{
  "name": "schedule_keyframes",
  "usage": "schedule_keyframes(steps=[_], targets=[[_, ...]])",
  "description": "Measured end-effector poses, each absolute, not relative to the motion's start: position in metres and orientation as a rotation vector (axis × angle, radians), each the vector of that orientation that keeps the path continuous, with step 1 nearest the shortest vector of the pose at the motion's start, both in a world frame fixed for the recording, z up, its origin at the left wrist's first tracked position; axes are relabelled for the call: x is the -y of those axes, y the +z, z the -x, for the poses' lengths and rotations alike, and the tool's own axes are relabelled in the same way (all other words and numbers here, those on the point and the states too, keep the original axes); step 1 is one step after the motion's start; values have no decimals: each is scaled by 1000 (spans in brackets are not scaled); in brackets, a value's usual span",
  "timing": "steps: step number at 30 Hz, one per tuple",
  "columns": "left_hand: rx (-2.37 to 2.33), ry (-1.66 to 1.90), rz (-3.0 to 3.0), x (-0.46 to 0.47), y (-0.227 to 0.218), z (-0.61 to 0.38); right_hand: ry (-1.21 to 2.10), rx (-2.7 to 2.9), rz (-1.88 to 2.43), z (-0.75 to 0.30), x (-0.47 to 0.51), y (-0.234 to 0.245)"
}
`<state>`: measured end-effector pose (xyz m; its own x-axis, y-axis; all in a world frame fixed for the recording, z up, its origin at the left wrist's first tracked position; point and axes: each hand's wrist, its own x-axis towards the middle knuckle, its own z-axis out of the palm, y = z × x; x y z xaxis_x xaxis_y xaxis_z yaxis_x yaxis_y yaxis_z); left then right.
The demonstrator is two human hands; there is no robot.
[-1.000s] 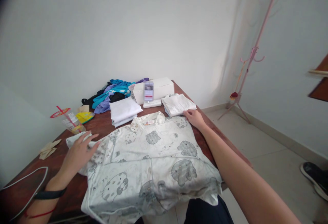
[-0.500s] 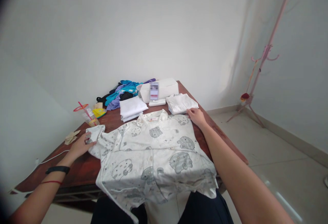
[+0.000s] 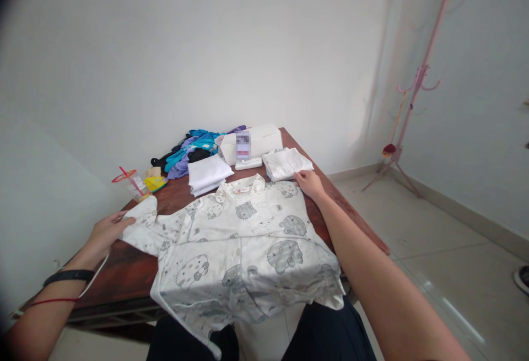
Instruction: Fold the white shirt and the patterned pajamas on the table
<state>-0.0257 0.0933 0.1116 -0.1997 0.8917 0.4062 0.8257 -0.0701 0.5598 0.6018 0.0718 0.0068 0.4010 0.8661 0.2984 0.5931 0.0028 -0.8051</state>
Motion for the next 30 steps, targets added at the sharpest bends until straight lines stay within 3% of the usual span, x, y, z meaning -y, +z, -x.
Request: schedule_keyframes(steps=[6, 9, 11, 14, 16, 23, 30], targets=[[-1693, 1516, -1845, -78, 136, -36, 361, 1292, 1701, -602, -72, 6], [-1503, 1517, -1999, -48, 131, -96, 364, 1299, 1699, -602, -73, 6], [-1274, 1256, -2426, -18, 117, -139, 365, 1303, 1696, -603, -73, 6], [-773, 356, -2907, 28, 90, -192, 359, 1308, 1694, -603, -72, 6], [-628, 131, -2951, 47, 76, -214, 352, 1314, 1698, -603, -71, 7], [-1152, 293, -2751, 30, 57, -217, 355, 1340, 1712, -602, -72, 8], [-1415, 145, -2581, 10, 57, -202, 369, 1333, 1697, -600, -70, 11]])
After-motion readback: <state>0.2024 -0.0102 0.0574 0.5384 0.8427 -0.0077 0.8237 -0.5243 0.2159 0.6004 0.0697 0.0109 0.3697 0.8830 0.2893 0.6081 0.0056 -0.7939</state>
